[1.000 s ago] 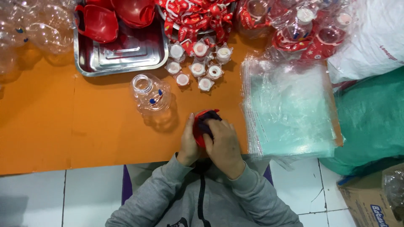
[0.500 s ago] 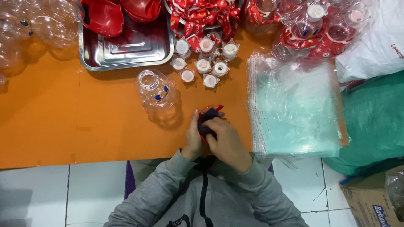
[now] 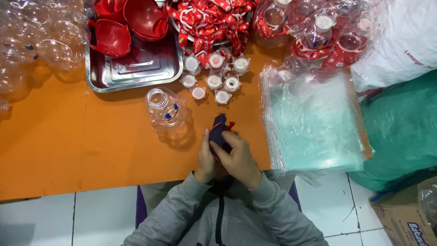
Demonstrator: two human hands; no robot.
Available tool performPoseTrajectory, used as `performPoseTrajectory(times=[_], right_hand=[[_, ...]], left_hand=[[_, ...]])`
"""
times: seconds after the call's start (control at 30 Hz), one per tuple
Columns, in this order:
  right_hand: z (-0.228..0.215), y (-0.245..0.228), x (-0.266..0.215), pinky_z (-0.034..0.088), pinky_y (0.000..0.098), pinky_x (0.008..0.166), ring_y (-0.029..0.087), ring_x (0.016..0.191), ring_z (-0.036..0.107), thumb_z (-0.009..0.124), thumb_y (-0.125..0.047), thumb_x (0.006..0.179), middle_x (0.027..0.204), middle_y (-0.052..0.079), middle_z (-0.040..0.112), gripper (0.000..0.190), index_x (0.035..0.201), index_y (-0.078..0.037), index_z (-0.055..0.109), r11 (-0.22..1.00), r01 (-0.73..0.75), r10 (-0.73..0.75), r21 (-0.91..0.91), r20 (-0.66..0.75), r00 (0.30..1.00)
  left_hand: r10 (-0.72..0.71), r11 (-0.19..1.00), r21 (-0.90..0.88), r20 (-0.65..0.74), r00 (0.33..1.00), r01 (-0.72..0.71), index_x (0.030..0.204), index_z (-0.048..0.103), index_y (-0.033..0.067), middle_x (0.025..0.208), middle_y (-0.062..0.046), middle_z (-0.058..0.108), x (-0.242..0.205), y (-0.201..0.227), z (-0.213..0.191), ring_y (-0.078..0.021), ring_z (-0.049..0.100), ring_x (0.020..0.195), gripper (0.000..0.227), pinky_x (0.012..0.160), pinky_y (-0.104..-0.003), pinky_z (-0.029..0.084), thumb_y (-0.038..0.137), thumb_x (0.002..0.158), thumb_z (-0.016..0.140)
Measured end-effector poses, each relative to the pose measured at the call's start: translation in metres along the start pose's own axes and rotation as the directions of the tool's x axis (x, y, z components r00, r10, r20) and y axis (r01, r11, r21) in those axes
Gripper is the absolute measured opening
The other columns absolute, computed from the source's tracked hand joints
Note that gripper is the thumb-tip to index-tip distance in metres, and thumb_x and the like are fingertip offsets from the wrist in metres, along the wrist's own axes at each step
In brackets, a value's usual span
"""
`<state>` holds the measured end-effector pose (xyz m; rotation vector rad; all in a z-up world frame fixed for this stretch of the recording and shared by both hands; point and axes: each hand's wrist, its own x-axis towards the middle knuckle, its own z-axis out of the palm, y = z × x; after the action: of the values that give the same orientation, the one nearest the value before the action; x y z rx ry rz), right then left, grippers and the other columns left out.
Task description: Assemble a plastic bottle by fitting a red base and attaching a red lanyard
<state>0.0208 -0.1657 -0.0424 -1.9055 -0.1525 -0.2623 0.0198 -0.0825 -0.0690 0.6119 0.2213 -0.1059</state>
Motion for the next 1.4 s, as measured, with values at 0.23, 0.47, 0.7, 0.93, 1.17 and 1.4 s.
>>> performPoseTrajectory(times=[0.23,0.47,0.7,0.93,1.17,1.4], right_hand=[[-0.029,0.008,-0.003,0.044,0.0398,0.086,0.027,0.092,0.064,0.074,-0.002,0.077,0.090,0.009,0.073,0.022,0.097,-0.010,0.078,0.778,0.147,0.018,-0.611,0.255,0.967],[-0.022,0.041,0.000,0.050,0.0393,0.087,0.031,0.095,0.064,0.068,0.002,0.083,0.096,0.009,0.065,0.028,0.109,-0.007,0.068,0.849,0.178,-0.242,-0.498,-0.066,0.968],[-0.020,0.015,-0.014,0.049,0.0430,0.087,0.030,0.089,0.065,0.069,0.005,0.078,0.085,0.010,0.066,0.027,0.103,-0.006,0.072,0.807,0.199,-0.090,-0.556,0.216,0.972],[-0.026,-0.025,-0.027,0.040,0.0520,0.111,0.034,0.121,0.063,0.049,-0.015,0.104,0.125,0.017,0.068,0.035,0.133,-0.002,0.065,1.000,-0.008,0.013,-0.014,0.404,0.915],[-0.025,-0.039,-0.044,-0.008,0.0676,0.118,0.036,0.133,0.056,0.047,-0.029,0.104,0.131,0.026,0.065,0.045,0.129,0.004,0.064,0.790,0.289,-0.053,-0.541,0.410,0.911],[-0.033,-0.071,-0.028,0.049,0.0398,0.107,0.033,0.126,0.060,0.058,-0.017,0.095,0.135,0.019,0.061,0.054,0.144,0.002,0.045,0.999,-0.020,0.000,0.034,0.516,0.857]], left_hand=[[0.032,0.995,0.098,0.034,0.999,-0.035,0.105,0.073,0.0068,0.095,-0.009,0.074,0.015,-0.017,-0.030,-0.0182,0.067,0.086,0.038,0.086,-0.033,0.054,0.034,0.111,0.047],[0.058,0.959,0.274,0.067,0.996,-0.074,0.112,0.071,0.0057,0.100,-0.009,0.073,0.023,-0.026,-0.048,-0.0181,0.070,0.092,0.042,0.086,-0.030,0.055,0.037,0.112,0.043],[0.091,0.929,0.338,0.184,0.979,-0.150,0.119,0.071,0.0005,0.109,-0.014,0.075,0.031,-0.011,-0.049,-0.0234,0.071,0.097,0.049,0.093,-0.039,0.058,0.033,0.113,0.035],[-0.235,0.972,0.033,0.179,0.956,0.233,0.128,0.062,-0.0036,0.114,-0.024,0.072,0.009,-0.016,-0.036,-0.0314,0.071,0.104,0.082,0.096,-0.047,0.056,0.064,0.107,0.020],[-0.101,0.985,0.146,0.096,0.990,0.087,0.134,0.061,-0.0023,0.130,-0.023,0.067,0.027,-0.029,-0.070,-0.0344,0.066,0.115,0.062,0.108,-0.049,0.049,0.047,0.110,0.034],[-0.399,0.907,-0.089,0.132,0.907,0.412,0.132,0.060,-0.0078,0.120,-0.029,0.069,0.011,-0.015,-0.046,-0.0397,0.067,0.113,0.088,0.100,-0.049,0.051,0.069,0.097,0.035]])
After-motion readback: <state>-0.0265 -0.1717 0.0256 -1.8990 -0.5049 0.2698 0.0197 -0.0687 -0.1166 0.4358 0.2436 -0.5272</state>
